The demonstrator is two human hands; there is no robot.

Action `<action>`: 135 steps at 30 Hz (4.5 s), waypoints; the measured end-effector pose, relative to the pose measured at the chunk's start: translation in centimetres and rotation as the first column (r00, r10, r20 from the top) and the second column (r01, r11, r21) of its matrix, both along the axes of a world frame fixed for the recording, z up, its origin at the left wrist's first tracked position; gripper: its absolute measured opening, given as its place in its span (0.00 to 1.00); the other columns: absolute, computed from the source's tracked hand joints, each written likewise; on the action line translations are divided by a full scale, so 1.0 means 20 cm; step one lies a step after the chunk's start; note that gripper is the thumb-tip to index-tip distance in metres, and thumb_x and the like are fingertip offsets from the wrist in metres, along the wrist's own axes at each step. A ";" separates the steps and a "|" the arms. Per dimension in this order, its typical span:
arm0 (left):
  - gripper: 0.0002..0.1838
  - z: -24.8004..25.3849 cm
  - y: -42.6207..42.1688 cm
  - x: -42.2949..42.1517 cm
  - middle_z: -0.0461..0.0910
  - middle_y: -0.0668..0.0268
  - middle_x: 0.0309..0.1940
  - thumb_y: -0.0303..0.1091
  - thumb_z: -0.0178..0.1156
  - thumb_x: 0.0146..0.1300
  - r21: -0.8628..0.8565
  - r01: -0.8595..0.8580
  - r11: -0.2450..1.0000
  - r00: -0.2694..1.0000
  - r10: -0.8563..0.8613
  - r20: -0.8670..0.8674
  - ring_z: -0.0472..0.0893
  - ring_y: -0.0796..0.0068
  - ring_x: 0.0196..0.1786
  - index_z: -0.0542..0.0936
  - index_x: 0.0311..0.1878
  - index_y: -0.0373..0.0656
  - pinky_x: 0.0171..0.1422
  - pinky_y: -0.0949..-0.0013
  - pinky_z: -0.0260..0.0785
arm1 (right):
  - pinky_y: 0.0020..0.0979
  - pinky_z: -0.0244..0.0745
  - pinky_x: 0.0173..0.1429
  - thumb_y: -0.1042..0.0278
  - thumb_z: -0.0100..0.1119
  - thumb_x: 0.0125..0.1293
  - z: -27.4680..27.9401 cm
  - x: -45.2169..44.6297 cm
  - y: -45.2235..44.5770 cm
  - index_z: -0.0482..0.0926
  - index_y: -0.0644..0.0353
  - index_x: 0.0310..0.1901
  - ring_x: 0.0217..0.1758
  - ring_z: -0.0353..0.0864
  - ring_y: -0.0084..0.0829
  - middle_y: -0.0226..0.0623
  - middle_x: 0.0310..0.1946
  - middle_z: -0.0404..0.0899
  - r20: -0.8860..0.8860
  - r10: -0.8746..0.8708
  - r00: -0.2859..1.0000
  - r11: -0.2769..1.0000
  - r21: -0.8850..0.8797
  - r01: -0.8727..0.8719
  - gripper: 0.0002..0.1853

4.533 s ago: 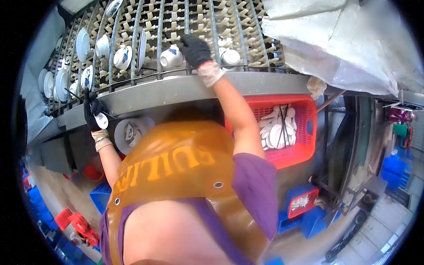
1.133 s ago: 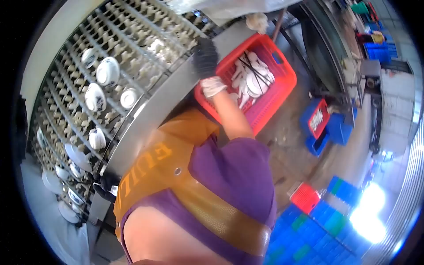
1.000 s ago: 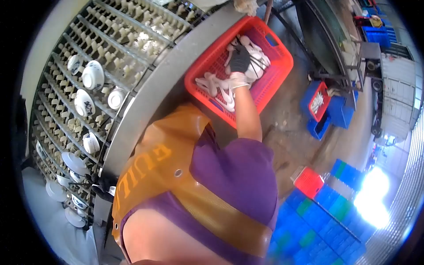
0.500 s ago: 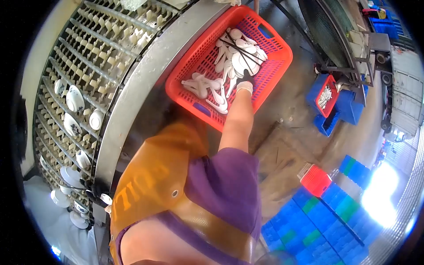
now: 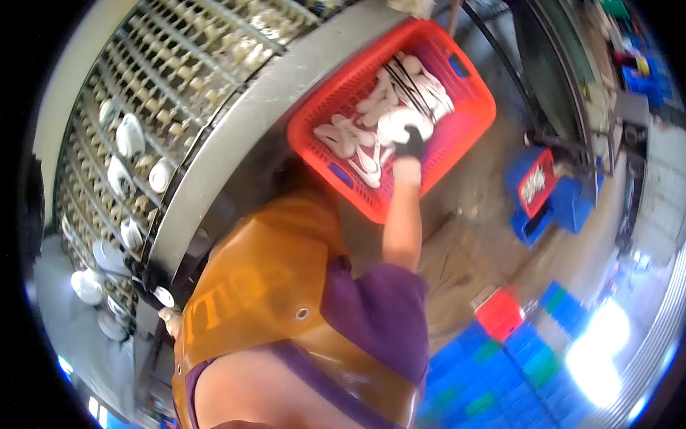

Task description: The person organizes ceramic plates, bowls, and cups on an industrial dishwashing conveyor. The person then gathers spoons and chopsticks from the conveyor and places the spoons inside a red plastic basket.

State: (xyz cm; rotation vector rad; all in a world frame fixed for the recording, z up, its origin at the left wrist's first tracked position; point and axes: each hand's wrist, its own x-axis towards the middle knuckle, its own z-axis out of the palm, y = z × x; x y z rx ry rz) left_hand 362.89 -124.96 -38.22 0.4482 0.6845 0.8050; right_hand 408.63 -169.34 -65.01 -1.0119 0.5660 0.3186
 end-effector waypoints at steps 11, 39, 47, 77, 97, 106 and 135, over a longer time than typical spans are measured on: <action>0.26 -0.05 -0.02 0.04 0.71 0.54 0.52 0.36 0.45 0.67 0.149 0.014 0.989 1.000 -0.017 0.021 0.60 0.88 0.20 0.55 0.66 0.40 0.22 0.84 0.56 | 0.30 0.72 0.45 0.77 0.62 0.44 1.43 0.09 0.92 0.74 0.65 0.45 0.40 0.77 0.27 0.39 0.35 0.78 0.411 0.831 0.375 0.556 -0.646 -0.524 0.21; 0.23 0.03 -0.13 0.31 0.67 0.73 0.22 0.42 0.49 0.65 0.130 0.006 0.992 0.976 0.023 -0.219 0.59 0.88 0.19 0.66 0.58 0.37 0.25 0.84 0.53 | 0.40 0.68 0.53 0.41 0.60 0.47 -0.19 0.21 0.07 0.74 0.63 0.46 0.49 0.74 0.47 0.56 0.45 0.74 -0.460 0.553 0.695 -0.224 -0.885 -0.408 0.33; 0.25 0.02 -0.18 0.42 0.72 0.64 0.38 0.36 0.48 0.66 0.114 0.026 0.993 0.998 -0.033 0.056 0.62 0.88 0.20 0.60 0.63 0.39 0.22 0.83 0.56 | 0.38 0.71 0.43 0.60 0.51 0.54 -0.28 0.30 0.03 0.79 0.60 0.32 0.40 0.78 0.40 0.44 0.35 0.79 -0.394 0.774 0.496 -0.429 -0.902 -0.047 0.13; 0.21 0.01 -0.33 0.59 0.60 0.75 0.16 0.41 0.49 0.65 0.249 -0.024 0.968 0.929 0.113 -0.352 0.58 0.89 0.16 0.67 0.54 0.34 0.20 0.84 0.51 | 0.36 0.70 0.45 0.72 0.51 0.53 0.13 1.04 0.21 0.76 0.60 0.36 0.37 0.76 0.43 0.45 0.31 0.77 0.589 0.237 0.772 0.500 -0.756 0.423 0.08; 0.20 -0.03 -0.42 0.85 0.60 0.75 0.16 0.41 0.49 0.65 0.181 0.001 0.983 0.918 0.071 -0.390 0.58 0.89 0.17 0.67 0.54 0.35 0.19 0.84 0.51 | 0.45 0.70 0.28 0.51 0.45 0.63 -0.31 0.96 -0.25 0.73 0.55 0.26 0.23 0.76 0.45 0.44 0.20 0.76 -0.079 0.522 0.849 -0.229 -0.972 0.051 0.17; 0.20 -0.06 -0.45 0.97 0.61 0.75 0.16 0.40 0.48 0.65 0.157 -0.028 0.987 0.916 0.089 -0.390 0.59 0.89 0.17 0.67 0.54 0.36 0.19 0.84 0.51 | 0.46 0.68 0.31 0.52 0.50 0.61 -0.18 0.97 -0.42 0.73 0.55 0.32 0.28 0.75 0.49 0.45 0.26 0.76 -0.051 0.418 0.907 -0.076 -0.997 -0.021 0.14; 0.25 -0.23 -0.42 0.98 0.69 0.63 0.40 0.34 0.46 0.66 0.217 0.060 0.974 0.997 -0.067 0.026 0.62 0.88 0.18 0.56 0.66 0.43 0.18 0.83 0.56 | 0.17 0.64 0.24 0.74 0.56 0.51 0.53 1.03 0.22 0.66 0.63 0.52 0.22 0.66 0.15 0.28 0.27 0.70 0.309 0.520 0.797 0.823 -0.431 -0.370 0.24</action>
